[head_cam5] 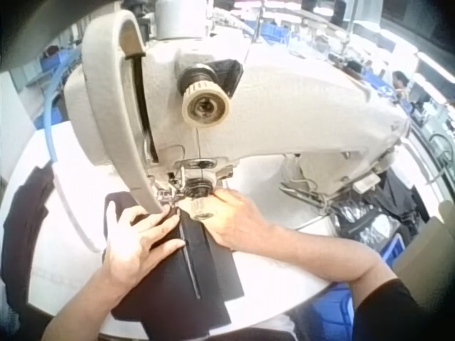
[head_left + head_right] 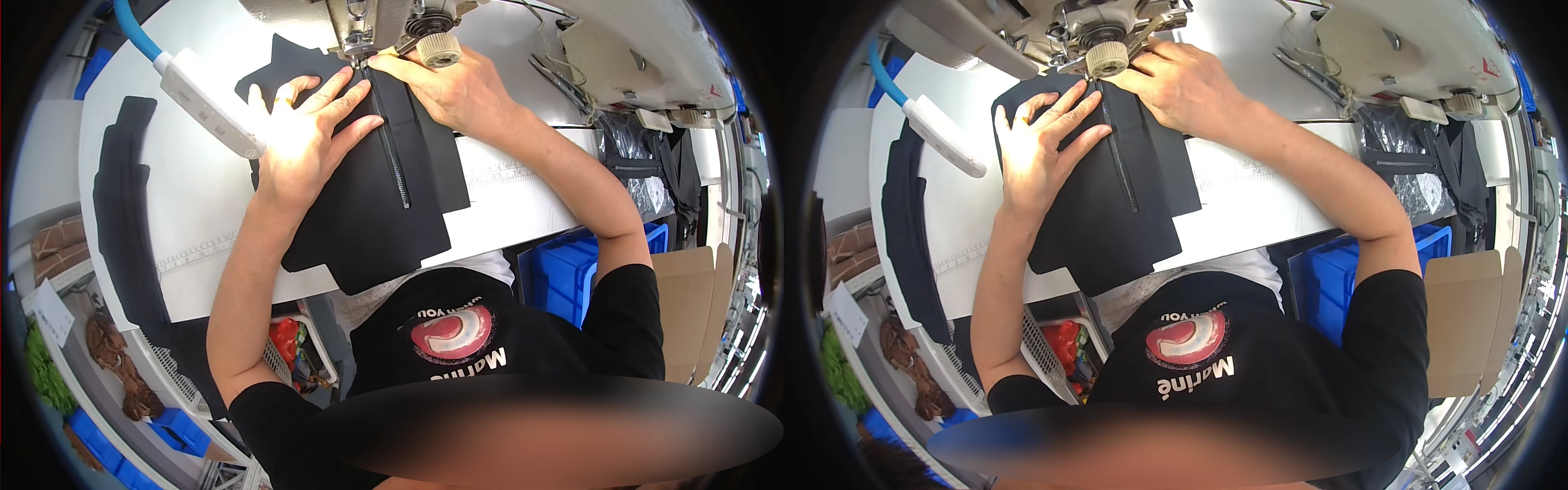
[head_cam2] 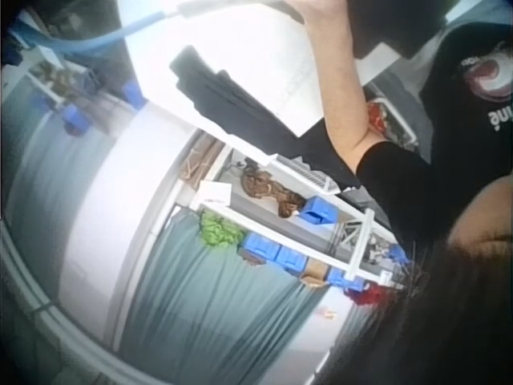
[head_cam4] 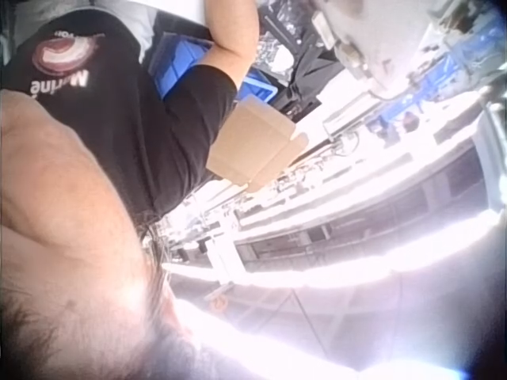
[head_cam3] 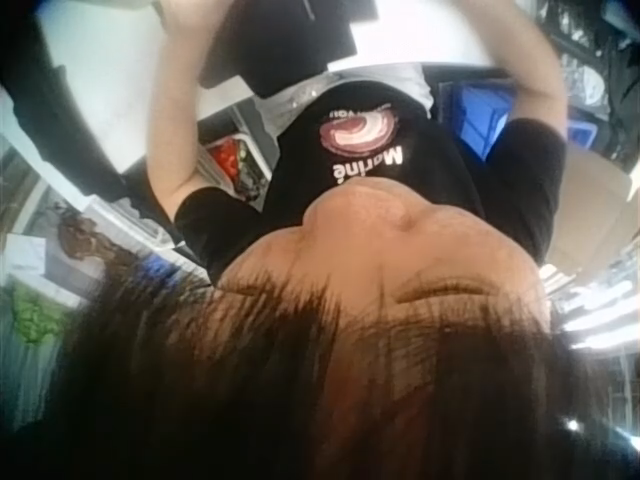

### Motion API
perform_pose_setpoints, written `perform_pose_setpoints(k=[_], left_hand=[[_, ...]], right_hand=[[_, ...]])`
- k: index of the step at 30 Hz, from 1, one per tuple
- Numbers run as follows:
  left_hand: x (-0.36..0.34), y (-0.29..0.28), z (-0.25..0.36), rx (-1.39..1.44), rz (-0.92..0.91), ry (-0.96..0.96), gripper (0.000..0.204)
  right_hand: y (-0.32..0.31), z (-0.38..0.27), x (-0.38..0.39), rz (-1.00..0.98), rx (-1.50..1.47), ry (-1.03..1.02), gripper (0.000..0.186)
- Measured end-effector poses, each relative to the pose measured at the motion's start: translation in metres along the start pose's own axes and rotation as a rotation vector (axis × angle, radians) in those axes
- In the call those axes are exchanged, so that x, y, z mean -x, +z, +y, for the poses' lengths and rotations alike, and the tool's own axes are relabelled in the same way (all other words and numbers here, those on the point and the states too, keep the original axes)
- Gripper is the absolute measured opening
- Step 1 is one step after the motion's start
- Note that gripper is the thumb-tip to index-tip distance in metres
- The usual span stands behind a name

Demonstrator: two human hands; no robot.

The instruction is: The recorder is sewing a zipper onto a piece of black leather using an industrial sewing machine.

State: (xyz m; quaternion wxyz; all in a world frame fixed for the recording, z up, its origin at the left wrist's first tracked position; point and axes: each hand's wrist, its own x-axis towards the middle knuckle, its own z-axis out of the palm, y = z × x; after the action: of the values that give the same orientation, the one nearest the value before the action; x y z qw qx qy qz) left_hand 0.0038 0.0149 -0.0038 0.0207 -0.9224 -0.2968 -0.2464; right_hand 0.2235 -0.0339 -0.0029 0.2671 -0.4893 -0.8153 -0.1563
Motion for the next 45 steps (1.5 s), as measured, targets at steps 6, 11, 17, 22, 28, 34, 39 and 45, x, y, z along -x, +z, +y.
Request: perform_pose_setpoints(k=[6,11,17,22,28,34,39,45], left_hand=[[-0.002,-0.001,-0.001,0.052,-0.053,-0.02,0.043],[0.034,-0.026,0.023,0.215,-0.268,0.075,0.069],[0.088,-0.061,0.081,0.397,-0.378,0.014,0.081],[0.073,-0.065,0.087,0.152,0.047,-0.112,0.049],[0.015,-0.113,0.061,0.214,0.189,-0.064,0.03],[0.003,-0.117,0.051,0.333,0.146,-0.025,0.02],[0.004,-0.117,0.047,0.361,0.128,0.0,0.022],[-0.001,-0.116,0.044,0.371,0.137,0.064,0.022]], right_hand=[[-0.009,-0.001,0.006,-0.053,-0.03,0.021,0.035],[-0.079,-0.035,0.043,-0.345,-0.222,-0.066,0.047],[-0.075,-0.068,0.065,-0.283,-0.358,-0.271,0.04],[-0.091,-0.076,0.027,0.057,-0.494,-0.142,0.026],[-0.121,-0.064,0.034,-0.135,-0.498,-0.038,0.02],[-0.071,-0.086,0.035,-0.276,-0.309,-0.213,0.027],[-0.081,-0.078,0.011,-0.039,-0.637,0.069,0.014],[-0.083,-0.084,0.012,0.042,-0.285,-0.035,0.013]])
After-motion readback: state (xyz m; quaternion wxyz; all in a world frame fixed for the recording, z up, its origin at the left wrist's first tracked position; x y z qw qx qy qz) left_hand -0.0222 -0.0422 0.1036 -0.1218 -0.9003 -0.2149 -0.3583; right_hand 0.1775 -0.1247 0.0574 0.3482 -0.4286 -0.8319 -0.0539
